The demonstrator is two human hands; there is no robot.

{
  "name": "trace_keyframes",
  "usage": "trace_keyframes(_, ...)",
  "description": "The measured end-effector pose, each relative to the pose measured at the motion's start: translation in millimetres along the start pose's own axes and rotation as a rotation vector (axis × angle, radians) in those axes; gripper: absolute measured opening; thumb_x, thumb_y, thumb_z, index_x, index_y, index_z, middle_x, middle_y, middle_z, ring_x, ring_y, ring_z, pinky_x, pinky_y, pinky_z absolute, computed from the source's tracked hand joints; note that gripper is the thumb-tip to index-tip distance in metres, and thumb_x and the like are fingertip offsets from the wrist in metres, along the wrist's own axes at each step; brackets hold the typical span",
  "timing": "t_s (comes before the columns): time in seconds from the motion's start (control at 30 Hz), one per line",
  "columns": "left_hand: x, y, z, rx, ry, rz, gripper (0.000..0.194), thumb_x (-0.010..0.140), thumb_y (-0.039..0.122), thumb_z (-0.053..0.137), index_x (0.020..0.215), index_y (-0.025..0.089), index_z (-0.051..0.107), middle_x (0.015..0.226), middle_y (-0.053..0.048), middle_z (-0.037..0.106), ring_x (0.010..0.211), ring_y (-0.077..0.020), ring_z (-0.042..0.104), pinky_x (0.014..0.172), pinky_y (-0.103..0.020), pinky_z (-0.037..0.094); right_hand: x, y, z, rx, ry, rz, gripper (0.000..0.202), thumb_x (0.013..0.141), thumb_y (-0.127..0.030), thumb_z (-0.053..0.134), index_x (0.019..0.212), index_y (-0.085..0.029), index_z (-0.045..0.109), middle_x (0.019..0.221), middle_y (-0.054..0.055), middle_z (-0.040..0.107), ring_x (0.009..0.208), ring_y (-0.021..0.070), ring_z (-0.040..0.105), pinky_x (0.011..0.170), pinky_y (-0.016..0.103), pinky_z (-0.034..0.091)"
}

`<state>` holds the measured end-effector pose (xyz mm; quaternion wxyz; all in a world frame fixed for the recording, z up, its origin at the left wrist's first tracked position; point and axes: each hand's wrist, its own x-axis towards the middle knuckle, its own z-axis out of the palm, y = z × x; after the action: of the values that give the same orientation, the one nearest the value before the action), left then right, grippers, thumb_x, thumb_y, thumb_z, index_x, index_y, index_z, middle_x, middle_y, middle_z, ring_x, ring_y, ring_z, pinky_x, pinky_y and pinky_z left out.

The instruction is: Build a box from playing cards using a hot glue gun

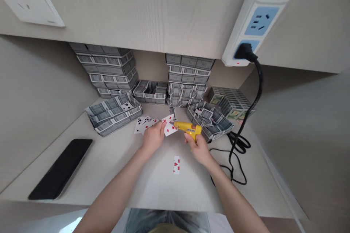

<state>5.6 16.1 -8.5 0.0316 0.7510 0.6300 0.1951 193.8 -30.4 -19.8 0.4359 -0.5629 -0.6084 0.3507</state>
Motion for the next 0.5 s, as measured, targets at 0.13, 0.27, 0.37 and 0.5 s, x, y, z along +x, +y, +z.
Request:
trace_keyframes(0.13, 0.1, -0.1, -0.6, -0.024, 0.005, -0.001, 0.041, 0.091, 0.037, 0.022, 0.083, 0.016, 0.057, 0.071, -0.007, 0.064, 0.063, -0.0178, 0.059, 0.054, -0.026, 0.031, 0.3, -0.4, 0.6, -0.078, 0.033, 0.011, 0.036, 0.081, -0.049, 0.044, 0.063, -0.019, 0.053, 0.060, 0.002, 0.056, 0.057, 0.0163, 0.051, 0.056, 0.027, 0.038)
trace_keyframes(0.27, 0.0, -0.3, -0.6, -0.044, 0.021, 0.003, 0.042, 0.091, 0.037, 0.022, 0.081, 0.016, 0.056, 0.071, -0.007, 0.064, 0.063, -0.0177, 0.059, 0.054, -0.027, 0.030, 0.5, -0.5, -0.1, -0.064, 0.066, 0.012, 0.036, 0.080, -0.050, 0.045, 0.064, -0.018, 0.053, 0.059, 0.002, 0.055, 0.054, 0.0150, 0.049, 0.053, 0.027, 0.037)
trace_keyframes(0.37, -0.2, -0.9, -0.2, -0.063, 0.035, 0.009, 0.042, 0.091, 0.037, 0.022, 0.079, 0.016, 0.056, 0.069, -0.007, 0.064, 0.062, -0.0173, 0.058, 0.055, -0.027, 0.030, 0.3, 0.5, -0.8, -0.047, 0.076, 0.034, 0.036, 0.080, -0.050, 0.046, 0.065, -0.018, 0.052, 0.060, 0.001, 0.055, 0.053, 0.0141, 0.047, 0.050, 0.025, 0.035)
trace_keyframes(0.5, -0.3, -2.1, 0.5, -0.092, 0.053, 0.023, 0.041, 0.091, 0.037, 0.023, 0.078, 0.016, 0.056, 0.067, -0.006, 0.063, 0.061, -0.0165, 0.057, 0.054, -0.026, 0.030, -0.1, 0.8, -1.4, -0.052, 0.080, 0.045, 0.037, 0.079, -0.051, 0.046, 0.065, -0.018, 0.052, 0.057, 0.001, 0.054, 0.051, 0.0140, 0.047, 0.048, 0.025, 0.035)
